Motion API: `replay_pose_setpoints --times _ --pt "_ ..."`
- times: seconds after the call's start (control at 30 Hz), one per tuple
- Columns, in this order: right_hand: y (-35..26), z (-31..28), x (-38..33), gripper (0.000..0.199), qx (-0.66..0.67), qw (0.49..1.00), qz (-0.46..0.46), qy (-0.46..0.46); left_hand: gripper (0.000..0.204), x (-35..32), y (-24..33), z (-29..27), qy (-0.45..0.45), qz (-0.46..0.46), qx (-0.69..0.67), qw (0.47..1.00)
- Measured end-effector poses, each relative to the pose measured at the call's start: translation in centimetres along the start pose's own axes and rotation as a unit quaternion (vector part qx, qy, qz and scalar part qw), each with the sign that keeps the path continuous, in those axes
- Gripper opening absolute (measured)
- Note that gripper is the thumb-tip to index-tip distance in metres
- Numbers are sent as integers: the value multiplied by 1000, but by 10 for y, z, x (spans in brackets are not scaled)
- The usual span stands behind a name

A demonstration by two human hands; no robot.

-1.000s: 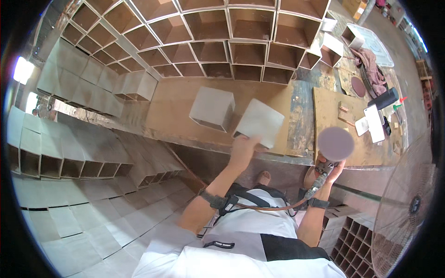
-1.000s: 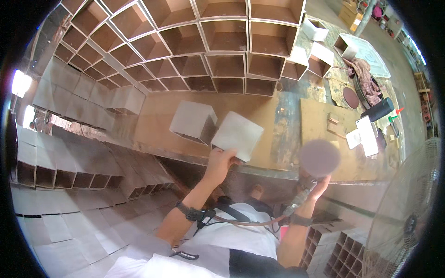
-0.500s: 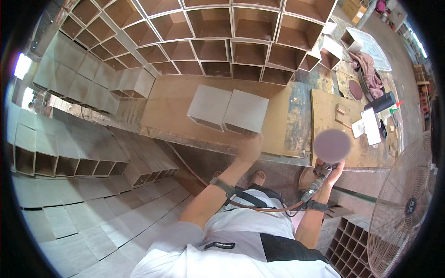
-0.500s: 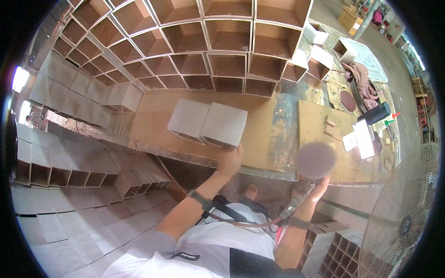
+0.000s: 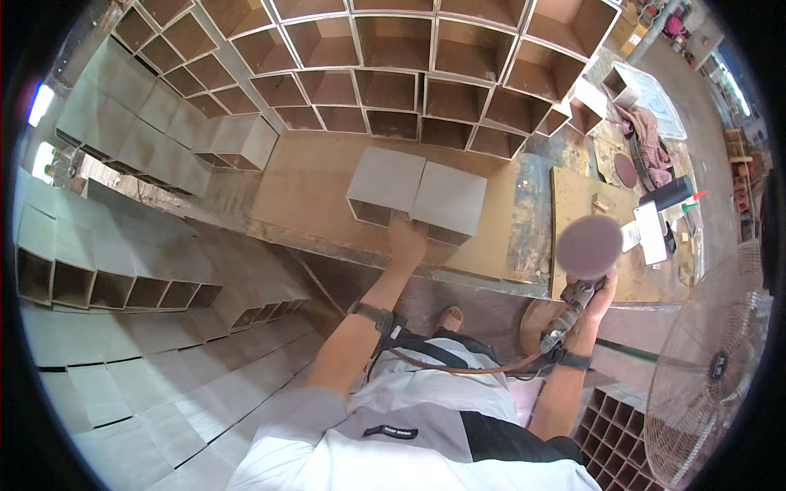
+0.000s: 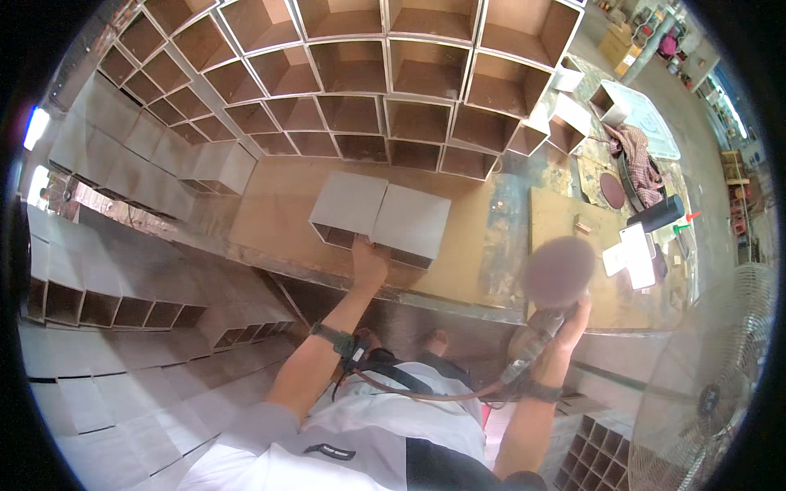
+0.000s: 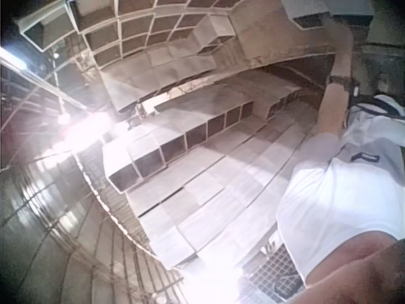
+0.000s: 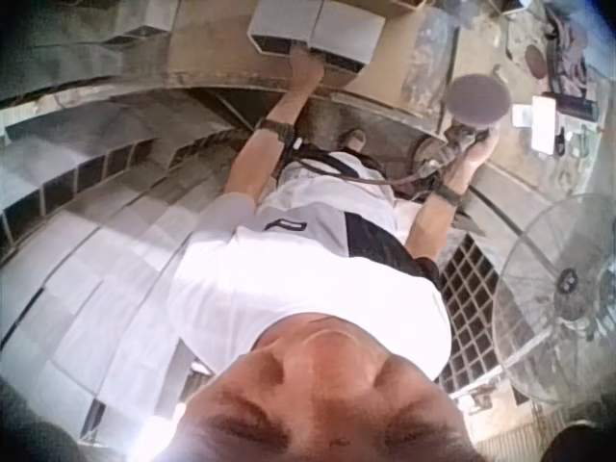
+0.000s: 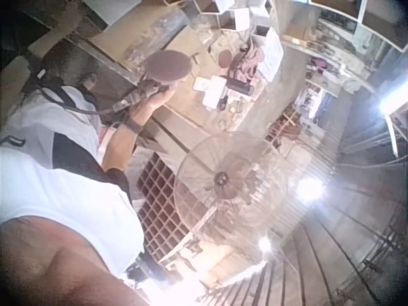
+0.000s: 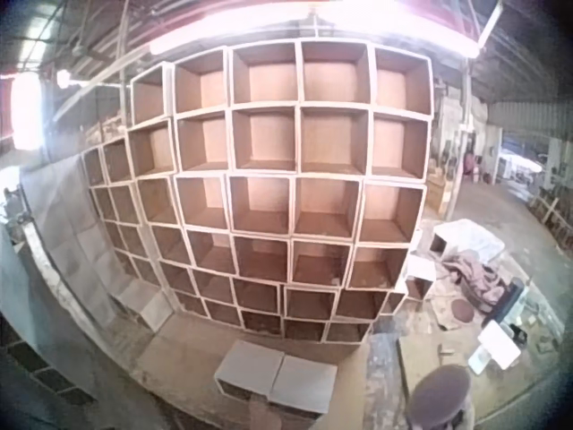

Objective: The person uses a handheld orbital sander to smooth the surfaces of small white wooden boxes. They repeatedly pick up a box, sand its faces, and place it into a wall-mounted grid shelf. The process continues with multiple boxes throughout the clip.

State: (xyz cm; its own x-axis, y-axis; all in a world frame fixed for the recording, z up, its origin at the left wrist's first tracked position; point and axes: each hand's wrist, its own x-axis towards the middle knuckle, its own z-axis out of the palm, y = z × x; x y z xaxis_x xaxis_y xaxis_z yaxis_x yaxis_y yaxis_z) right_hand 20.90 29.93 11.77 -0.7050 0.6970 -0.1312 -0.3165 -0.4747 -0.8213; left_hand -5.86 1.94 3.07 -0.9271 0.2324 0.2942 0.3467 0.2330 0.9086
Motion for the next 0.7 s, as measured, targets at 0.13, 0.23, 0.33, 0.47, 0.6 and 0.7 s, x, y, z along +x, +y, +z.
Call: replay_pose_setpoints --times 0.13,0.23,0.33,0.47,0.6,0.7 --pt "-39 78 0 42 -103 990 -27 92 16 0 5 -2 -3 -58 1 998" --pt "-67 155 8 55 -204 977 -60 -25 12 -14 2 1 -6 -71 77 995" --pt "-82 218 15 56 -343 931 -58 -108 20 -52 5 0 -20 -1 152 988" --pt "-69 280 20 59 -537 817 -66 -198 33 -58 5 -14 -109 9 57 992" --pt "-17 307 28 59 -661 628 -284 -295 34 -46 18 -29 -169 -6 77 983" --pt "18 325 18 59 -700 612 -234 -284 30 -55 -1 -9 -106 27 145 983"
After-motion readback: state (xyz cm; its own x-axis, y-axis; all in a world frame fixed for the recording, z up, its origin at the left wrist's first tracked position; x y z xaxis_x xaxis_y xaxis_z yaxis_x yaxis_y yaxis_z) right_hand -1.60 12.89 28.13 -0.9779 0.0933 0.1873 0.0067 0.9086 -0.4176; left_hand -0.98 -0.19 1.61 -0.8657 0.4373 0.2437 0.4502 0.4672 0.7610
